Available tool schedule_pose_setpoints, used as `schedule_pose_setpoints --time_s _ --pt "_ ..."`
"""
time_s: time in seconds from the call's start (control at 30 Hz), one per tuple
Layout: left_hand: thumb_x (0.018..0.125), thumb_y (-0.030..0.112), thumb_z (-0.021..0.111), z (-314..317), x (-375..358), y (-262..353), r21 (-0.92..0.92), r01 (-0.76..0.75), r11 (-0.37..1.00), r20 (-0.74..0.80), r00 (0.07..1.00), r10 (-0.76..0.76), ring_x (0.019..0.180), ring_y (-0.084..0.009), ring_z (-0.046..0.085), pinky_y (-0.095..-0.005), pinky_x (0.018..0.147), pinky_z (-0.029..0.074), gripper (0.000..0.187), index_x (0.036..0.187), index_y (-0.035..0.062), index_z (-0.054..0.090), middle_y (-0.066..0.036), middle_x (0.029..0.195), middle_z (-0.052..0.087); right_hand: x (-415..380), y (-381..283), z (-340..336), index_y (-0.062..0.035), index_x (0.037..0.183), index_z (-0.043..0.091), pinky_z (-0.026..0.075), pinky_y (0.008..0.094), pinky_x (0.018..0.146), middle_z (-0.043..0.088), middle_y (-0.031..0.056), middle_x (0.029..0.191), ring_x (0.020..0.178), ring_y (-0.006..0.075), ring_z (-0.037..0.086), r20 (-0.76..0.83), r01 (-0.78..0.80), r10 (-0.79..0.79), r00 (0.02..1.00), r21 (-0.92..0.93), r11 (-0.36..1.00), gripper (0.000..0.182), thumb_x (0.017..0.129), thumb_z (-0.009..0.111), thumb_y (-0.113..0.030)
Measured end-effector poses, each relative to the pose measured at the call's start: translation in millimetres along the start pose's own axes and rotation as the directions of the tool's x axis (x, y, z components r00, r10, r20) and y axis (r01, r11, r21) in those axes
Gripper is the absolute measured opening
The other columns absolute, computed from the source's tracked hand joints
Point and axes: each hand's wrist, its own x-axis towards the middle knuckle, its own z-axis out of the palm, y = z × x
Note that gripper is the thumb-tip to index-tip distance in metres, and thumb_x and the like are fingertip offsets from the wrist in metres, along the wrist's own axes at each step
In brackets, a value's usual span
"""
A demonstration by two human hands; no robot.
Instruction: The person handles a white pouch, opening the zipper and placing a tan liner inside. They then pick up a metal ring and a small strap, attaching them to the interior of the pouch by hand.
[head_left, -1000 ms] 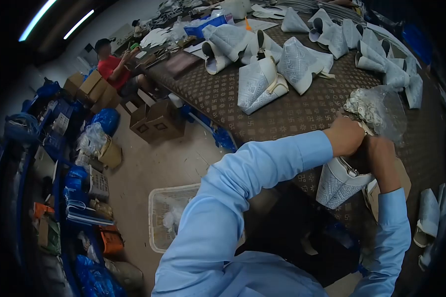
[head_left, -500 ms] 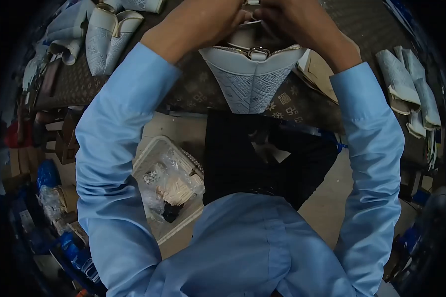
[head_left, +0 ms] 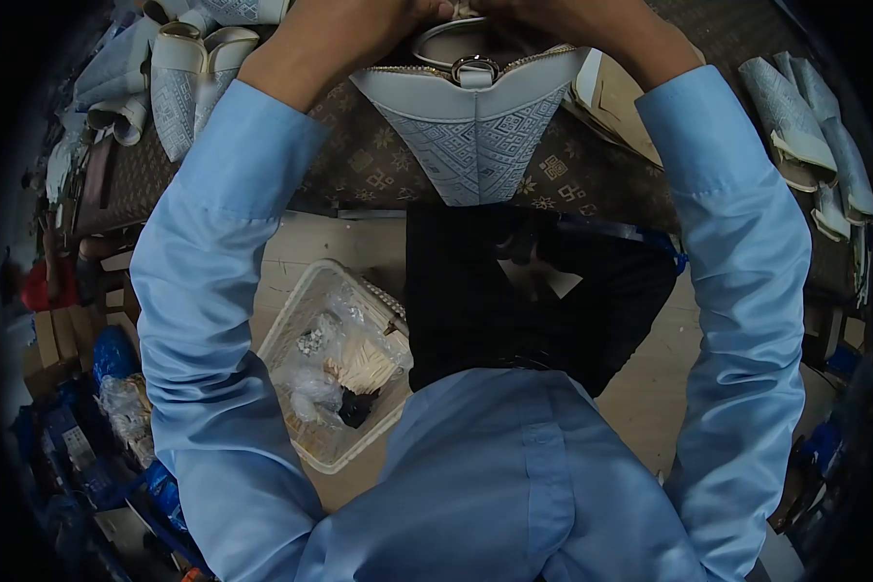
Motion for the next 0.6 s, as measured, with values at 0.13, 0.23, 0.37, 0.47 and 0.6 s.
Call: schedule_pose_setpoints --time_s 0.13,0.23,0.37,0.47,0.6 --pt "0.08 0.032 0.066 2.9 8.8 -6.2 0.025 0.016 1.0 -0.013 1.0 -0.016 0.069 -0.0412 0.058 -0.0468 0.06 0.045 0.036 0.076 -0.0036 0.061 -0.022 0.068 0.059 4.8 -4.1 2.6 -0.0009 0.078 0.066 0.05 0.0415 0.071 0.061 0.0208 0.086 0.08 0.0363 0.061 0.028 -0.033 0.033 0.999 0.013 0.999 0.015 0.08 0.06 -0.014" --pt "0.08 0.032 0.066 5.8 18.2 -11.3 0.05 0.024 0.998 -0.03 0.999 -0.023 0.069 -0.0412 0.058 -0.0468 0.06 0.045 0.037 0.076 -0.0036 0.06 -0.022 0.068 0.059 3.8 -0.8 3.3 -0.0006 0.078 0.066 0.05 0.0416 0.071 0.061 0.0211 0.086 0.08 0.0366 0.061 0.041 -0.056 0.055 0.998 0.017 0.998 0.015 0.079 0.06 -0.014" --pt "0.08 0.032 0.066 6.9 18.9 -11.5 0.088 0.039 0.995 -0.047 0.998 -0.035 0.069 -0.0412 0.058 -0.0467 0.06 0.045 0.037 0.076 -0.0037 0.06 -0.022 0.068 0.058 6.8 3.2 7.2 -0.0004 0.078 0.066 0.05 0.0419 0.071 0.061 0.0214 0.085 0.079 0.0368 0.061 0.056 -0.087 0.086 0.995 0.029 0.996 0.015 0.079 0.06 -0.014" --pt "0.08 0.032 0.066 9.3 21.5 -8.6 0.105 0.054 0.993 -0.056 0.997 -0.048 0.069 -0.0412 0.058 -0.0467 0.06 0.045 0.037 0.076 -0.0038 0.06 -0.022 0.067 0.058 7.7 6.9 8.9 -0.0001 0.078 0.066 0.05 0.042 0.071 0.061 0.0217 0.084 0.079 0.0371 0.061 0.079 -0.113 0.109 0.991 0.041 0.993 0.015 0.079 0.06 -0.014" --pt "0.08 0.033 0.066 8.3 18.0 -10.0 0.13 0.071 0.989 -0.078 0.995 -0.061 0.069 -0.0412 0.058 -0.0467 0.06 0.045 0.037 0.075 -0.0039 0.06 -0.022 0.067 0.058 7.2 11.2 9.2 0.0002 0.077 0.066 0.05 0.0423 0.07 0.061 0.0221 0.084 0.078 0.0374 0.061 0.106 -0.142 0.136 0.985 0.047 0.989 0.016 0.079 0.061 -0.015"
